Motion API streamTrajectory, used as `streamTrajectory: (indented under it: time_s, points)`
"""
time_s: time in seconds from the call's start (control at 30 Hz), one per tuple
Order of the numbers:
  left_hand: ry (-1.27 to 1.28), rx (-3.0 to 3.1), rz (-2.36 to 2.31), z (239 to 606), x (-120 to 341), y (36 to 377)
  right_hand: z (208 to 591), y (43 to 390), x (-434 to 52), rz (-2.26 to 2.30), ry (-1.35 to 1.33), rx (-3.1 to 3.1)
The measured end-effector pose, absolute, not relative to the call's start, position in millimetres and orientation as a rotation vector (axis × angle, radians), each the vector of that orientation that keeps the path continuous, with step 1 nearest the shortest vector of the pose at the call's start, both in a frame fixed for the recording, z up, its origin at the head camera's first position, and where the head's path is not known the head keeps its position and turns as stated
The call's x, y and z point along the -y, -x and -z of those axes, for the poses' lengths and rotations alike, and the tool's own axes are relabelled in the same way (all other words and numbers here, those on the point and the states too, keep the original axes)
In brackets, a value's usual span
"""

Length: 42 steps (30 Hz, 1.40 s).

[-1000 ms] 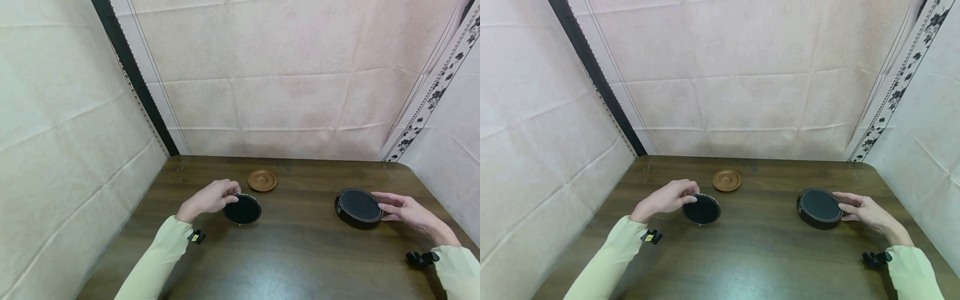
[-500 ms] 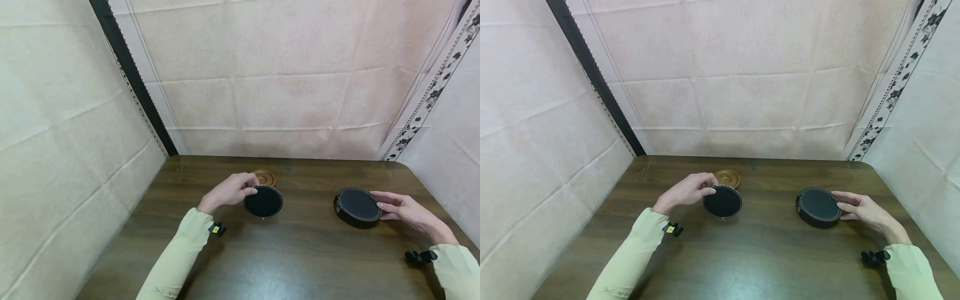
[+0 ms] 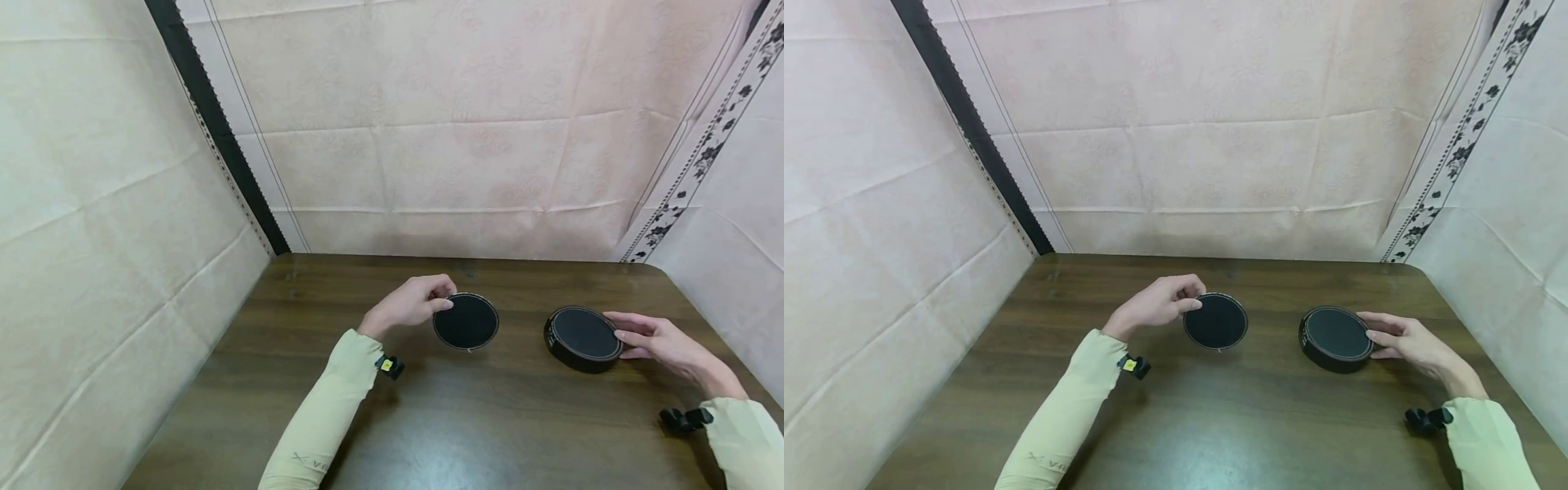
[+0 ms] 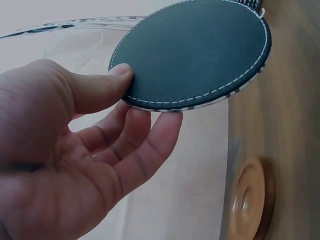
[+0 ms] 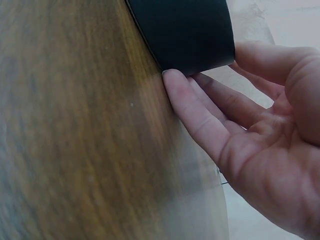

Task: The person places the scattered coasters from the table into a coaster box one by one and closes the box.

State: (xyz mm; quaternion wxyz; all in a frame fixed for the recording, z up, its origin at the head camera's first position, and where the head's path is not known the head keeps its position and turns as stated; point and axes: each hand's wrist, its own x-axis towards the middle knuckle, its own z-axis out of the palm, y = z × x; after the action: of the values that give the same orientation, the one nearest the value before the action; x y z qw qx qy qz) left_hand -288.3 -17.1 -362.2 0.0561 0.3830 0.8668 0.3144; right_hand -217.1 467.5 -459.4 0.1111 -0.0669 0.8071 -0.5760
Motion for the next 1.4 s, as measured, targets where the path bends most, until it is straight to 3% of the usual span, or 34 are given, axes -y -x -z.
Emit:
streamTrajectory:
  time_s: [0.63,1.4]
  points:
    - [-1.053,-2.369,-1.235,385.6,-60.0,290.6,459.9,221.4,-466.0,1.653,0.205,-2.398]
    - [-0.549,-2.144,-1.758,423.7,-150.7,279.7,459.8,218.5,-467.3,1.676,0.209,-2.387]
